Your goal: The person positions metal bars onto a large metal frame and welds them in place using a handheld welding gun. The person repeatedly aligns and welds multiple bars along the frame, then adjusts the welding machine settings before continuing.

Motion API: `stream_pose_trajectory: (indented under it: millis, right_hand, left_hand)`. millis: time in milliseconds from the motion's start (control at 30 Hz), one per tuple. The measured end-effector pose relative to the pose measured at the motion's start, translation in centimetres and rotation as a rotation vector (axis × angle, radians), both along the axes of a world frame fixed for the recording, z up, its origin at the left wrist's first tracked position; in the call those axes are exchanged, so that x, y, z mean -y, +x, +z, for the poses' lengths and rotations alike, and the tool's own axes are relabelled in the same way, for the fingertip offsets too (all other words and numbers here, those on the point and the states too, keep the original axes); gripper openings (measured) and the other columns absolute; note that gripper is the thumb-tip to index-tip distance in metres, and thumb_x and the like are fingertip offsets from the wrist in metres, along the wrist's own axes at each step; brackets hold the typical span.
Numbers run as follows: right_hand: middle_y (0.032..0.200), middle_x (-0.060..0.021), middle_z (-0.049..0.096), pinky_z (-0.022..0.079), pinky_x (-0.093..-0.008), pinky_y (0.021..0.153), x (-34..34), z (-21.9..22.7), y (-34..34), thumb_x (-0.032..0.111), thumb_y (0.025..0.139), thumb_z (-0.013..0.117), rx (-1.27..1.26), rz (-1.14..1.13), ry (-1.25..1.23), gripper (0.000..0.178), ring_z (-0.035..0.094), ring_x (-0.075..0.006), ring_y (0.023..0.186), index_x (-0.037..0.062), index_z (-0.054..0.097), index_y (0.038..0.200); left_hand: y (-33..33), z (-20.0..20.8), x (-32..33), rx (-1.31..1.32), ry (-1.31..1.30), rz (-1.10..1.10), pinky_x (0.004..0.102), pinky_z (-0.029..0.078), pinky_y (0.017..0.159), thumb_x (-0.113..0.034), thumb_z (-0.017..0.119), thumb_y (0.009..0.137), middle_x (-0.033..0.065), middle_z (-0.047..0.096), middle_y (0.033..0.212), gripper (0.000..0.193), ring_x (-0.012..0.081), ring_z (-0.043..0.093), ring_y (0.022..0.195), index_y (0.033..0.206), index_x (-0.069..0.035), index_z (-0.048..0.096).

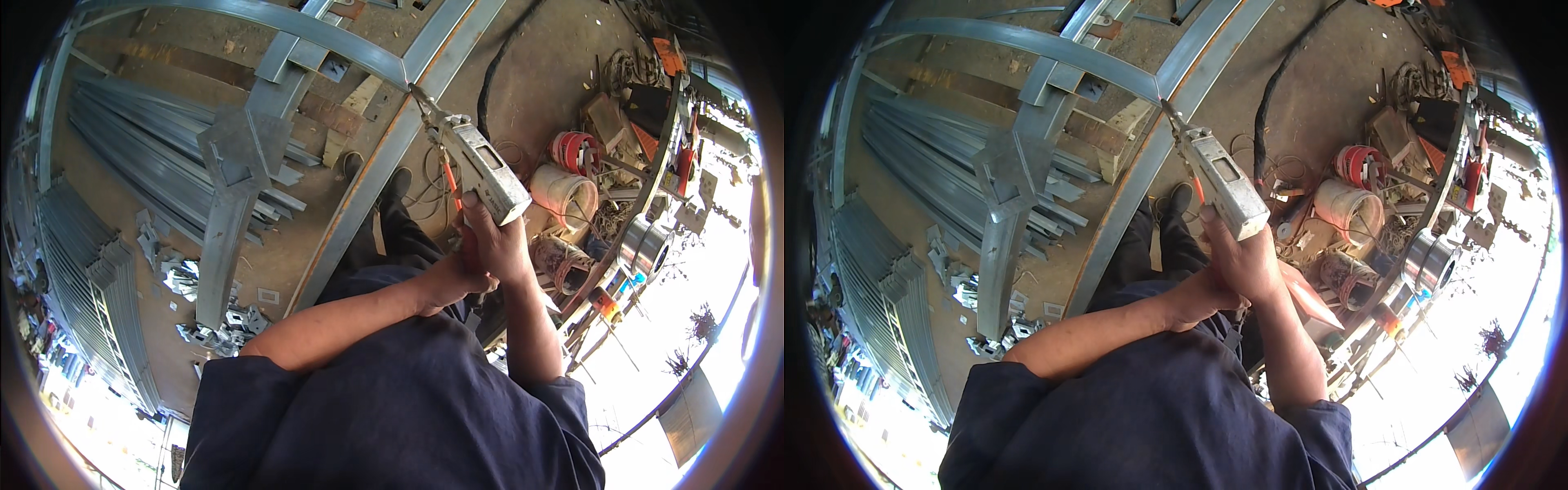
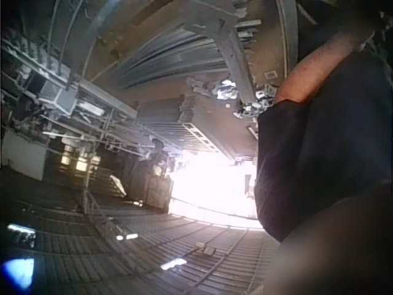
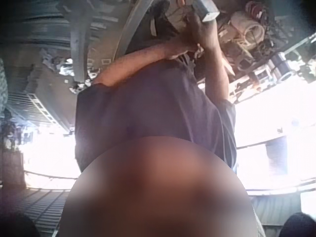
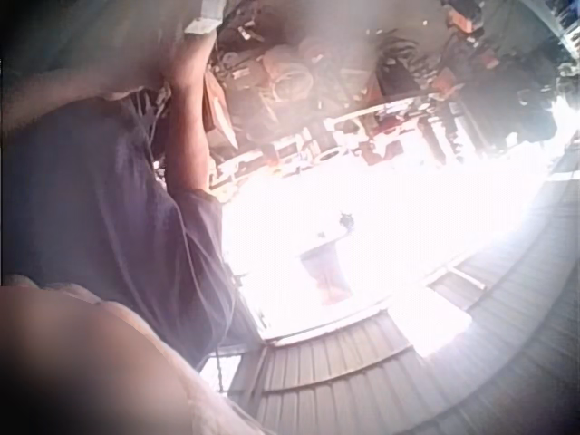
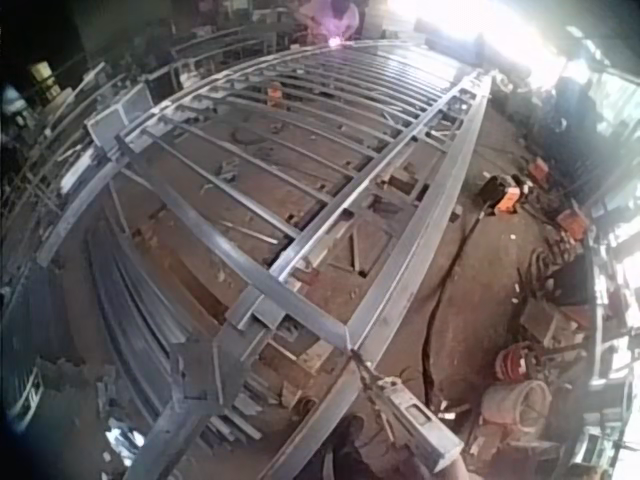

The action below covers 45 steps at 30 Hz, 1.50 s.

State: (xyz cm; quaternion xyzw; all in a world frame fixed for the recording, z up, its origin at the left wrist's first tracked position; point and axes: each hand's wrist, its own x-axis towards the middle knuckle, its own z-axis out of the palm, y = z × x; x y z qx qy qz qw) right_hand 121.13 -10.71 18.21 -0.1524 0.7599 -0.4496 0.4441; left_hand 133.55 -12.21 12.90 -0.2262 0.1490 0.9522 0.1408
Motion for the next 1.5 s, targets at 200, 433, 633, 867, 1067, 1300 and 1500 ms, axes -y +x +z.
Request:
stream_pose_trajectory:
  millis: [200,433,633,867,1067,1300,1500]
  right_hand:
    - [0.091,-0.004,0.068,0.055,-0.0297,0.066,-0.2,-0.5,-0.3,0.026,0.105,0.067,0.019,-0.001,-0.005,0.035,0.066,-0.012,0.076,-0.0015,0.062,0.125]
    - [0.091,-0.0037,0.067,0.054,-0.0293,0.065,-0.3,-0.5,-0.7,0.029,0.105,0.066,0.041,0.0,-0.008,0.035,0.065,-0.0107,0.075,-0.0008,0.063,0.123]
    - [0.092,-0.0028,0.067,0.052,-0.0287,0.064,-0.4,-0.5,-0.7,0.029,0.104,0.067,0.049,-0.01,-0.005,0.037,0.064,-0.0101,0.075,-0.0003,0.062,0.126]
    - [0.091,-0.002,0.067,0.052,-0.0288,0.064,-0.6,-0.4,-0.8,0.027,0.104,0.067,0.089,-0.017,-0.008,0.036,0.064,-0.0099,0.075,-0.0001,0.061,0.126]
    - [0.089,-0.0019,0.066,0.052,-0.0287,0.064,-0.8,-0.5,-0.9,0.026,0.104,0.067,0.055,0.018,-0.023,0.034,0.064,-0.0099,0.074,-0.0002,0.062,0.125]
    - [0.092,-0.003,0.067,0.053,-0.0286,0.065,-1.3,-0.9,-0.8,0.024,0.105,0.066,0.076,0.012,-0.03,0.033,0.064,-0.0099,0.075,-0.0012,0.062,0.125]
    - [0.093,-0.004,0.068,0.054,-0.0295,0.066,-1.2,-0.6,-0.9,0.027,0.105,0.066,0.058,0.023,-0.039,0.036,0.065,-0.0111,0.075,-0.001,0.062,0.126]
  left_hand:
    - [-0.1,0.1,0.0,0.047,-0.024,-0.005,0.0285,0.049,0.086,-0.001,0.073,0.085,0.0001,0.063,0.104,0.045,0.009,0.059,0.096,0.127,-0.007,0.057]
    - [-0.3,0.4,-0.1,0.089,-0.005,-0.007,0.0274,0.047,0.081,-0.006,0.075,0.089,-0.0038,0.064,0.095,0.019,0.0072,0.059,0.088,0.105,-0.009,0.065]
    - [-0.3,0.0,-0.8,0.118,0.018,-0.011,0.0275,0.047,0.08,-0.009,0.078,0.09,-0.0042,0.064,0.094,0.019,0.0066,0.059,0.088,0.104,-0.01,0.065]
    - [-0.4,0.2,-0.7,0.1,0.016,-0.005,0.0276,0.048,0.081,-0.007,0.076,0.088,-0.0039,0.065,0.094,0.019,0.0076,0.06,0.088,0.104,-0.01,0.066]
    - [-0.4,0.3,-0.9,0.105,0.006,-0.012,0.0277,0.048,0.082,-0.006,0.075,0.087,-0.0033,0.064,0.094,0.021,0.0079,0.06,0.088,0.105,-0.01,0.065]
    - [-0.3,0.1,-1.2,0.085,-0.036,-0.015,0.0273,0.047,0.079,-0.009,0.073,0.089,-0.0025,0.065,0.096,0.02,0.0072,0.059,0.088,0.107,-0.008,0.065]
    - [-0.3,0.0,-1.4,0.107,-0.005,-0.031,0.03,0.049,0.085,-0.005,0.075,0.088,-0.0008,0.066,0.1,0.029,0.0094,0.061,0.095,0.114,-0.007,0.064]
